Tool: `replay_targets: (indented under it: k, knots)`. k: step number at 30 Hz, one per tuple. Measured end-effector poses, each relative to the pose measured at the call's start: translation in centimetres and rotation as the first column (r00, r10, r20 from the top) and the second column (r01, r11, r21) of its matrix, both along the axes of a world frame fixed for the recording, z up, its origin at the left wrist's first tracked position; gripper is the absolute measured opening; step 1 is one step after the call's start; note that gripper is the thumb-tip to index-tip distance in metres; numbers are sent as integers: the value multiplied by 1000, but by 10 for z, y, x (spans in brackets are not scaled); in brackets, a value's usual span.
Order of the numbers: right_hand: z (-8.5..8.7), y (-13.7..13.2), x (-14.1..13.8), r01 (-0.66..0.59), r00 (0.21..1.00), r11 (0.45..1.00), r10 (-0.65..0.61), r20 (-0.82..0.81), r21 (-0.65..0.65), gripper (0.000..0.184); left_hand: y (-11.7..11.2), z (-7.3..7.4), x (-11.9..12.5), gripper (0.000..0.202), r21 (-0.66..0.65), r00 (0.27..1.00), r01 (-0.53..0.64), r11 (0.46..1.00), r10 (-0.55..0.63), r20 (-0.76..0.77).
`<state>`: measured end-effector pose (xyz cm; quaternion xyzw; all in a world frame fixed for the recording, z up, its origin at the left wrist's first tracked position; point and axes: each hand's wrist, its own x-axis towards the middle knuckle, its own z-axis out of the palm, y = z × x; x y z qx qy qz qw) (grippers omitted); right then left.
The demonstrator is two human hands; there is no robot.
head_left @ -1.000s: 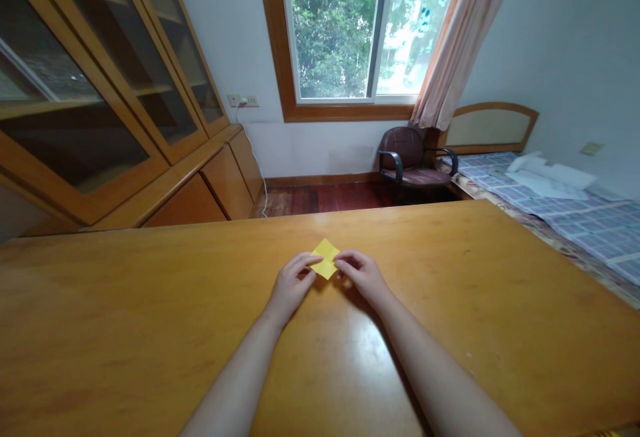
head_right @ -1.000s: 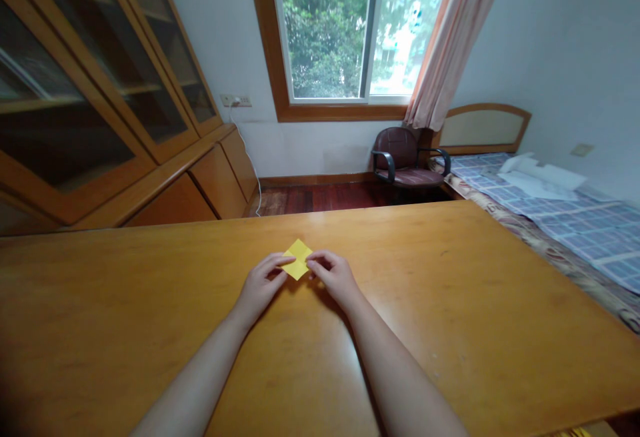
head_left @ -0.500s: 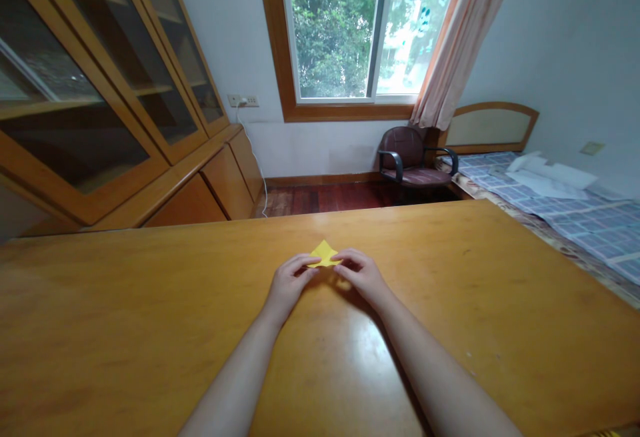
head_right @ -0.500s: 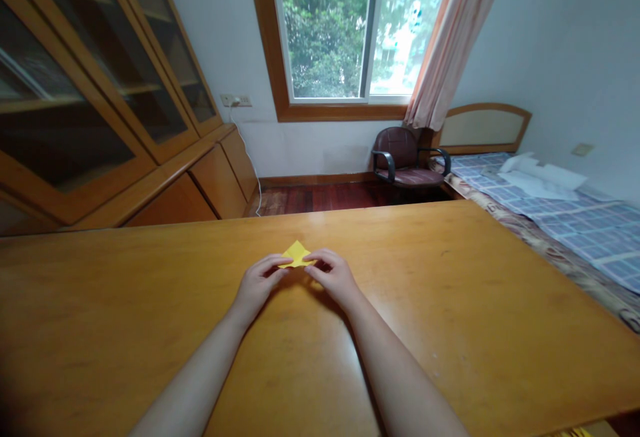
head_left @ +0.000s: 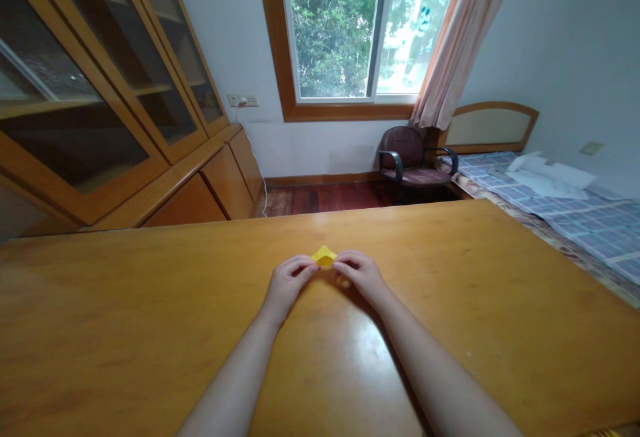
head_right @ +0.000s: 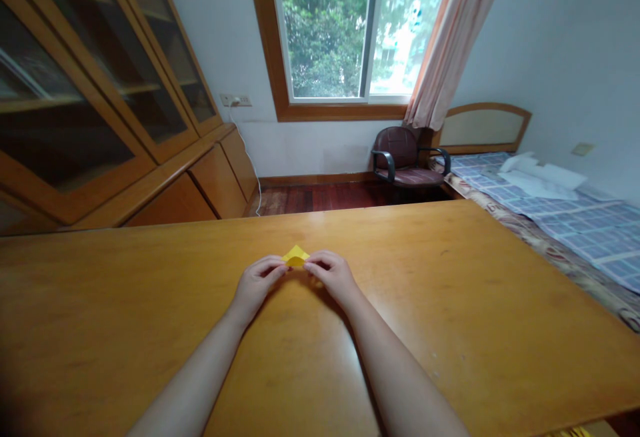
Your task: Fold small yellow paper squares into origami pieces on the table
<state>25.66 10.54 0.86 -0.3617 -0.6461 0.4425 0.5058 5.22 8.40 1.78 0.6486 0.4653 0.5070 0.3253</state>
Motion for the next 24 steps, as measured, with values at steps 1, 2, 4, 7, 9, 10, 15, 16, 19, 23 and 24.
replay_targets:
  k: [1,2,4,7,9,10,15,16,19,23,24]
  knots:
    - [-1,0,0,-6,1000,1000,6,-6,-10,15,0,0,0,15,6,1000,0,1000,0,-8]
    - [-2,0,0,-13,1000,1000,13,-10,-25,16,0,0,0,15,13,1000,1,1000,-1,-16]
    - [-4,0,-1,-26,1000,998,25,-11,-59,21,-1,0,1,14,27,999,14,1000,-13,-36]
    - [-5,0,-1,-42,999,996,42,-1,-74,24,-2,0,3,13,48,996,37,998,-34,-78]
    - [-3,-1,-1,-44,999,997,44,6,-56,22,-2,0,3,13,58,994,46,997,-40,-101]
    - [-1,-1,-1,-42,999,998,43,10,-43,20,-2,0,4,13,61,993,48,997,-41,-108]
    - [4,-2,0,-30,999,999,30,22,12,13,-1,1,5,13,53,992,56,997,-50,-115]
    - [4,-2,0,-28,999,999,27,25,17,14,-1,1,5,13,47,993,55,997,-49,-111]
    - [2,0,0,-26,999,999,25,31,19,13,-1,-1,6,14,11,995,43,999,-42,-87]
    - [0,0,-1,-34,999,999,34,32,11,13,-1,-7,6,18,-57,999,35,998,-37,-35]
    - [0,0,-1,-34,999,999,34,35,5,13,-1,-8,6,18,-72,999,33,997,-34,-16]
